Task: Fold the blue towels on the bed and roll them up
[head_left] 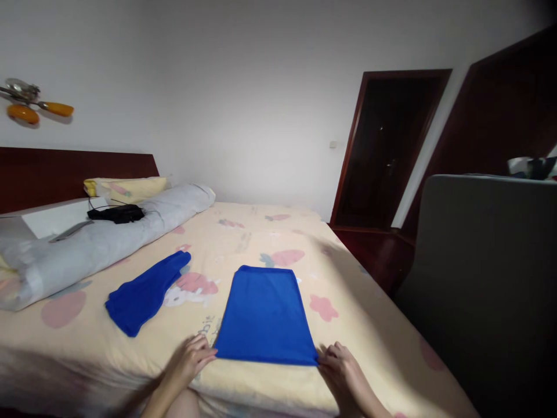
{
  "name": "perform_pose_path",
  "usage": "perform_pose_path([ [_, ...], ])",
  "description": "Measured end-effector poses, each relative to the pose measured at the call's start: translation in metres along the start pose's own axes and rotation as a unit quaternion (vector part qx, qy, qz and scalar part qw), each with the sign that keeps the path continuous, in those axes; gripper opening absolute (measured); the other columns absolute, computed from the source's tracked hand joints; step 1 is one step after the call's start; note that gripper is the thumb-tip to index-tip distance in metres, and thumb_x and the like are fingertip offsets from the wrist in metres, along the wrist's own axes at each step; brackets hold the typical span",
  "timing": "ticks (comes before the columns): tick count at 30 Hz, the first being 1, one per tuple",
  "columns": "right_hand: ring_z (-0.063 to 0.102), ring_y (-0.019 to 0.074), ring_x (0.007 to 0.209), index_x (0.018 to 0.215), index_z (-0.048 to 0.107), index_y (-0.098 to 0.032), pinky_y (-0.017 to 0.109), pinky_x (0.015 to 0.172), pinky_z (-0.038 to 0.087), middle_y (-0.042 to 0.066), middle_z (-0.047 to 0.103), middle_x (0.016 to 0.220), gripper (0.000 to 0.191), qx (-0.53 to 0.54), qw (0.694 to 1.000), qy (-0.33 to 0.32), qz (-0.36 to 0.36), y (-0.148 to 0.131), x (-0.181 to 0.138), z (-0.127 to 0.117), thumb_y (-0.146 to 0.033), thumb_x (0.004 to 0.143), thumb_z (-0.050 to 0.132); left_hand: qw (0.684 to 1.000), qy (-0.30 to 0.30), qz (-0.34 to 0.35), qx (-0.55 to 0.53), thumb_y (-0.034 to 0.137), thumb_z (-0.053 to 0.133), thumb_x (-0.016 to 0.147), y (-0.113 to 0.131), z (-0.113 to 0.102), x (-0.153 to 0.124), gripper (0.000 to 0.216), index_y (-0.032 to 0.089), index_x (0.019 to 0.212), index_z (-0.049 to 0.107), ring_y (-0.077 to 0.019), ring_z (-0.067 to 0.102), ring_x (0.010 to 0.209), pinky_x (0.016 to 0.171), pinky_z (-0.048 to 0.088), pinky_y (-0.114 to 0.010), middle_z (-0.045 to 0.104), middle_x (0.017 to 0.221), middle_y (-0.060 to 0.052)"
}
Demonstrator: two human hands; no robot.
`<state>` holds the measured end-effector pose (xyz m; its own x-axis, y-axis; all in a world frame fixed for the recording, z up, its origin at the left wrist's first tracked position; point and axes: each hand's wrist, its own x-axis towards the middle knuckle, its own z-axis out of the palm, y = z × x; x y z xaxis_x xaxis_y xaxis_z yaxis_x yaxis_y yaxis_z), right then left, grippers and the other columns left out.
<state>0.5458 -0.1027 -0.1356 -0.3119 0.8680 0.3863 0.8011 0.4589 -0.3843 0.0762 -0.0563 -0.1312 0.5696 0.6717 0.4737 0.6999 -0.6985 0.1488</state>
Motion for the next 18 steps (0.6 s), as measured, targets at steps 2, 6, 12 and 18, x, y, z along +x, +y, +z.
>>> perform_pose_path([
  [2, 0.052, 0.0213, 0.077, 0.080, 0.073, -0.025, 0.035, 0.070, 0.040, 0.008, 0.062, 0.081, 0.038, -0.038, 0.999, 0.022, -0.003, 0.004, -0.009, 0.006, -0.044, 0.095, 0.044, 0.999, -0.004, 0.008, 0.041, 0.020, 0.062, 0.088, 0.008, -0.006, -0.004, 0.015, 0.030, 0.091, 0.073, -0.0133, 0.055, 0.073, 0.066, 0.042, -0.024, 0.058, 0.073, 0.001],
  [6, 0.056, 0.0198, 0.079, 0.083, 0.072, -0.025, 0.033, 0.070, 0.044, 0.007, 0.063, 0.086, 0.032, -0.059, 0.998, 0.025, 0.000, -0.007, -0.013, -0.001, -0.042, 0.094, 0.047, 0.998, -0.003, -0.018, 0.067, 0.021, 0.059, 0.089, 0.033, -0.019, -0.005, 0.015, 0.027, 0.083, 0.071, -0.0164, 0.057, 0.077, 0.069, 0.044, -0.028, 0.060, 0.076, -0.001],
  [12, 0.051, 0.0232, 0.125, 0.132, 0.058, -0.021, 0.041, 0.105, 0.042, 0.009, 0.056, 0.135, 0.046, -0.022, 1.000, -0.001, 0.007, -0.074, 0.033, 0.014, -0.043, 0.100, 0.031, 0.997, 0.020, -0.036, 0.059, 0.026, 0.038, 0.098, 0.091, 0.010, 0.038, 0.042, 0.025, 0.138, 0.052, -0.0183, 0.055, 0.118, 0.100, 0.046, -0.031, 0.060, 0.130, -0.005],
  [18, 0.020, 0.0230, 0.145, 0.151, 0.026, -0.021, 0.046, 0.119, 0.022, 0.005, 0.021, 0.155, 0.061, -0.019, 0.989, -0.145, 0.021, -0.112, 0.077, 0.054, -0.053, 0.100, 0.020, 0.985, -0.123, -0.098, 0.066, 0.029, 0.028, 0.099, 0.111, 0.071, 0.082, 0.055, 0.015, 0.152, 0.025, -0.0234, 0.027, 0.144, 0.115, 0.031, -0.045, 0.024, 0.156, -0.007],
])
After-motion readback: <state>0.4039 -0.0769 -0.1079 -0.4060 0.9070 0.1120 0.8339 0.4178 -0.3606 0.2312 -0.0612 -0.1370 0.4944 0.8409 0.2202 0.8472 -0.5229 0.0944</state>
